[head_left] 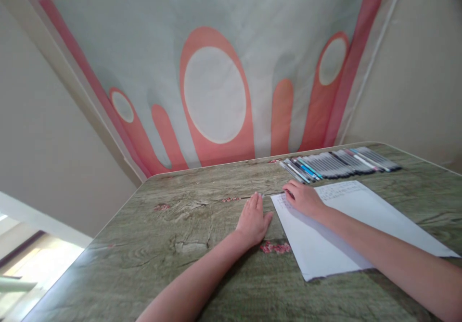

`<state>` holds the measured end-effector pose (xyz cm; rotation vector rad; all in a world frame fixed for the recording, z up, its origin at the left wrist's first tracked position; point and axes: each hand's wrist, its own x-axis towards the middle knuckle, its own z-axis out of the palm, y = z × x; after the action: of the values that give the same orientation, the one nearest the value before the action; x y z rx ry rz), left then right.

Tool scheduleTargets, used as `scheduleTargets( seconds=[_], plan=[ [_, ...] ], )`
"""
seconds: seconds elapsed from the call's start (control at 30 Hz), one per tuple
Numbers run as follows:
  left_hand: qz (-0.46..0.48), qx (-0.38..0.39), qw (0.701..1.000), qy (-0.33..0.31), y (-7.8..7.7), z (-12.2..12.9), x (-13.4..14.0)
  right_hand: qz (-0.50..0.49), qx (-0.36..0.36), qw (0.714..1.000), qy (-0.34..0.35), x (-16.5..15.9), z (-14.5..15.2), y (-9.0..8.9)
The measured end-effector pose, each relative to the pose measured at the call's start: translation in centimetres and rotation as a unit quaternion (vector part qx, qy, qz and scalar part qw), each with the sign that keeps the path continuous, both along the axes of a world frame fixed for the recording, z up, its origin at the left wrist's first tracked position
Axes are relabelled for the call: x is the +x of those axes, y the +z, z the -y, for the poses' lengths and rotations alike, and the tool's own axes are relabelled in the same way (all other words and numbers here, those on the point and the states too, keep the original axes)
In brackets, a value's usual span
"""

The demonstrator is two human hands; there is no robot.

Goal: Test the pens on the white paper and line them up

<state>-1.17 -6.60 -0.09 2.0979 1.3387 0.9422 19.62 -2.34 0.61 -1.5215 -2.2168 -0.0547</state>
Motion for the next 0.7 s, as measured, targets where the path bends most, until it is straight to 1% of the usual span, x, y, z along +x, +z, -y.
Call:
scheduleTargets(
  seconds=[0.1,0.2,0.3,0.4,0.5,0.6,0.7],
  plan=[
    [-0.021,-0.009,1.0,0.002,0.1,0.0,1.5,0.003,0.003,1.0,0.001,0.0,0.0,0.1],
    [-0.016,-0.012,1.0,-0.003,0.3,0.0,1.8,0.004,0.002,1.0,0.002,0.0,-0.1,0.2],
    [0.034,-0.002,0.999,-0.02,0.8,-0.5,0.9,0.005,-0.009,1.0,0.003,0.0,-0.1,0.3],
    [0.065,0.009,0.998,-0.01,1.5,-1.5,-0.8,0.005,-0.016,1.0,0.004,0.1,0.0,0.4],
    [0.068,0.007,0.997,0.023,1.8,-2.8,-2.6,-0.001,-0.016,1.0,0.003,0.1,0.0,0.3],
    [0.063,0.004,0.997,0.04,1.6,-3.6,-3.7,-0.008,-0.005,1.0,0.005,0.1,0.0,0.1],
    [0.013,0.009,0.999,0.036,1.4,-3.8,-4.0,-0.018,0.012,0.999,0.027,0.1,0.2,0.1]
  ],
)
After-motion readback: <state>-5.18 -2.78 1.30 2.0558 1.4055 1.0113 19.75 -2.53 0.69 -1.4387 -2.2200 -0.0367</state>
